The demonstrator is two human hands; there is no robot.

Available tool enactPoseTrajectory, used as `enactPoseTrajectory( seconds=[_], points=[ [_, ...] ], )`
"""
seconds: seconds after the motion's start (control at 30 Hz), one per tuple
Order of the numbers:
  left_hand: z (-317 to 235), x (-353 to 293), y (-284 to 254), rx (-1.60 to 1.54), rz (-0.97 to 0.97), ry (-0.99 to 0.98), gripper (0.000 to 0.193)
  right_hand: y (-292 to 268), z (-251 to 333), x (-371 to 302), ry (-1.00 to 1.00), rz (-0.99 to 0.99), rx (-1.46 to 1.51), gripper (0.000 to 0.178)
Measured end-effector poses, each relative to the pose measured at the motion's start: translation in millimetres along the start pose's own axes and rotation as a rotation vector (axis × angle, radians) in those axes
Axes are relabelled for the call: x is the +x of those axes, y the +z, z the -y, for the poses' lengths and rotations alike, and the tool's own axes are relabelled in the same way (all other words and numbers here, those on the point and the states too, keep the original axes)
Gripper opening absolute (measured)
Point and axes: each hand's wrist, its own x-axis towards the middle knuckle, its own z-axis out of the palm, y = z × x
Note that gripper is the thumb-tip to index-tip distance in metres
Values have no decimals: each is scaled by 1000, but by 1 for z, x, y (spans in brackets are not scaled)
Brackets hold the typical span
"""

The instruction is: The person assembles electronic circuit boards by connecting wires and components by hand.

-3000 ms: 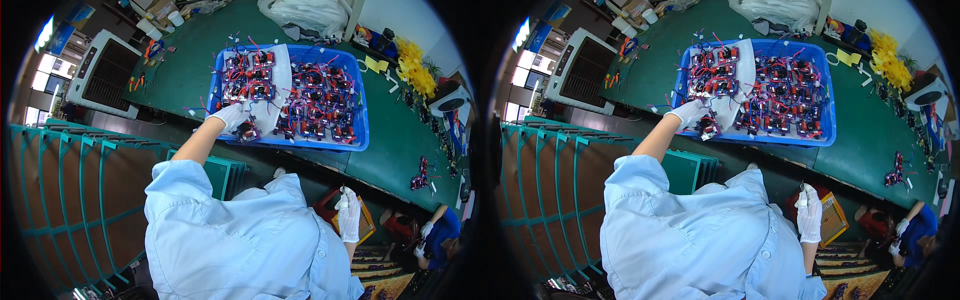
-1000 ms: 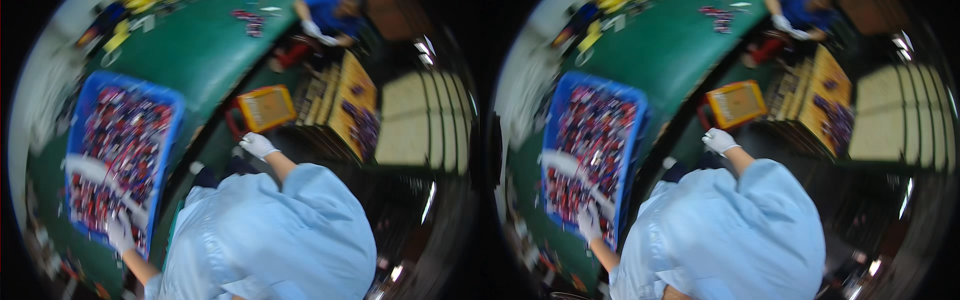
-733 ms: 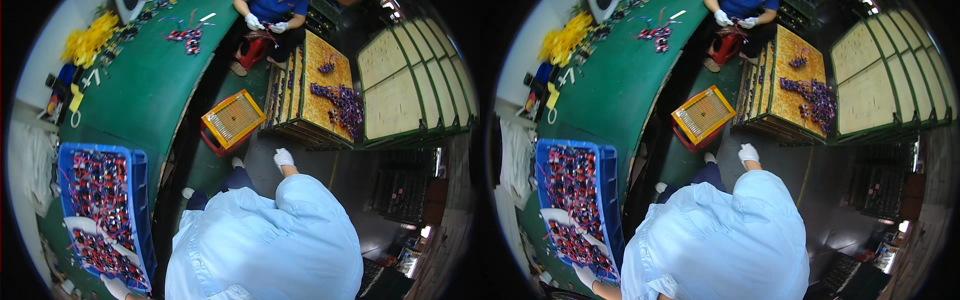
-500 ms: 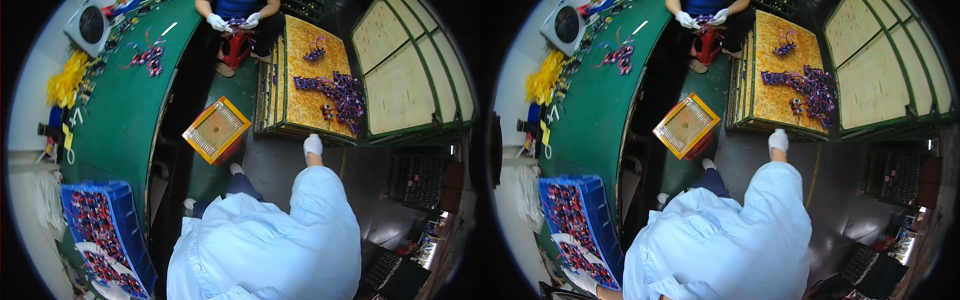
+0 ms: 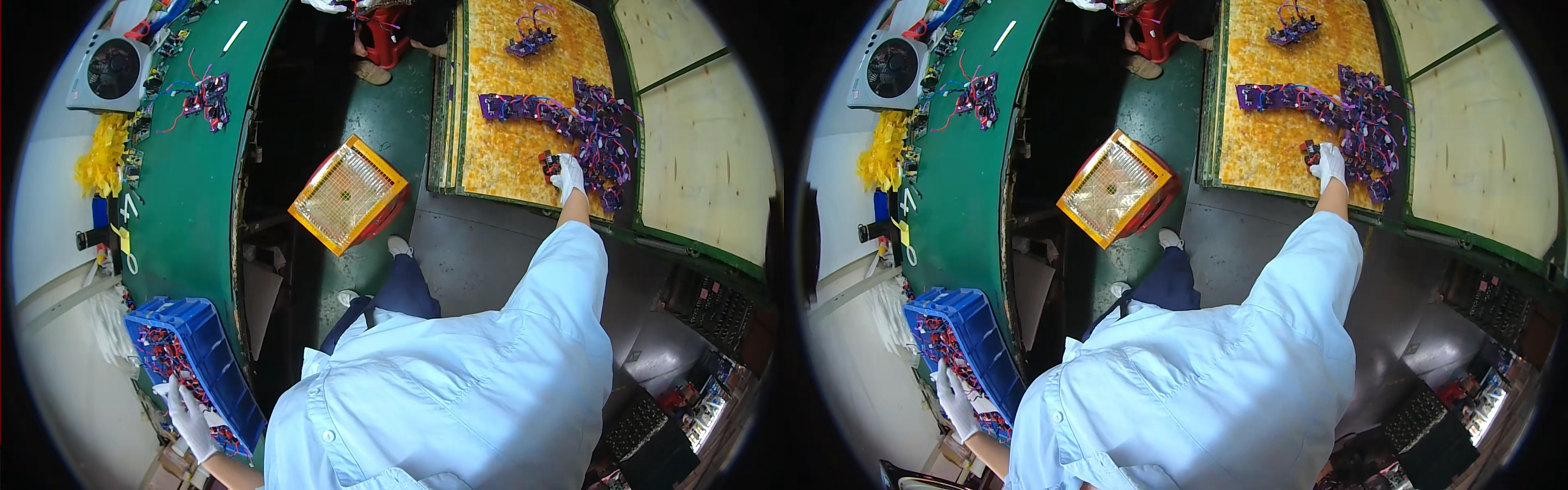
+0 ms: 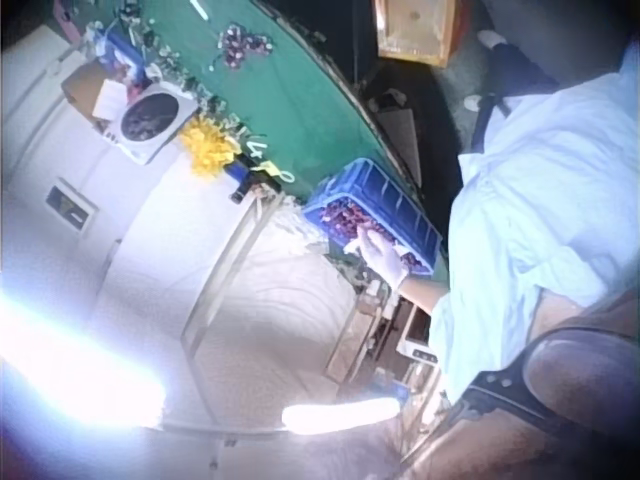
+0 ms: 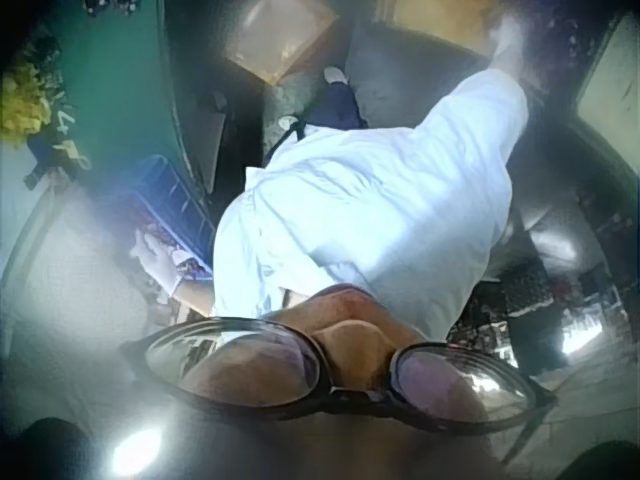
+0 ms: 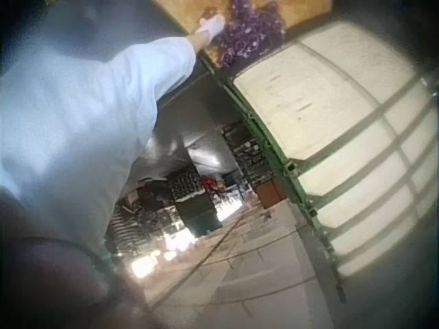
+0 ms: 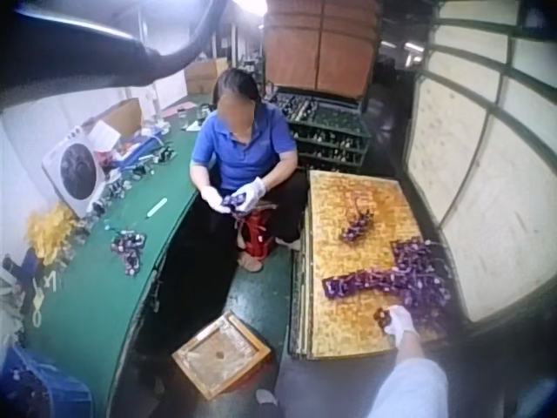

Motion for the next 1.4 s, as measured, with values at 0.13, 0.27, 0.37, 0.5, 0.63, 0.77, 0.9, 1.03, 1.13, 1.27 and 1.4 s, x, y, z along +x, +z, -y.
enactPoseTrajectory(
  seconds=[0.13,0.27,0.37,0.5,0.63,0.77,0.9,1.03,1.13,1.27,1.4],
  points=[
    [-40,8,34,-106,51,130,33,26,20,-37,-30,28,126,47],
    [-105,11,84,-220,48,403,30,63,71,-112,-178,261,129,50],
    [-153,15,126,-332,147,707,48,93,127,-226,-259,545,-2,49],
    [-165,7,159,-450,-27,1000,76,140,151,-353,-429,1064,189,39],
    [-103,8,170,-1008,-156,771,70,173,161,-450,-454,1467,269,35],
    [-43,-5,125,-1540,147,264,68,198,184,-516,-314,1626,235,33],
    [4,-27,113,-1959,212,122,67,214,201,-584,-573,1708,-155,35],
    [38,-50,89,-1949,59,147,70,235,193,-633,-708,1758,-128,33],
    [64,-57,85,-1957,36,126,72,249,185,-662,-692,1785,-74,33],
    [93,-62,94,-2074,86,66,74,262,175,-694,-831,1729,-218,32],
    [105,-65,91,-2087,108,81,70,278,170,-702,-783,1857,-119,29]
  ],
)
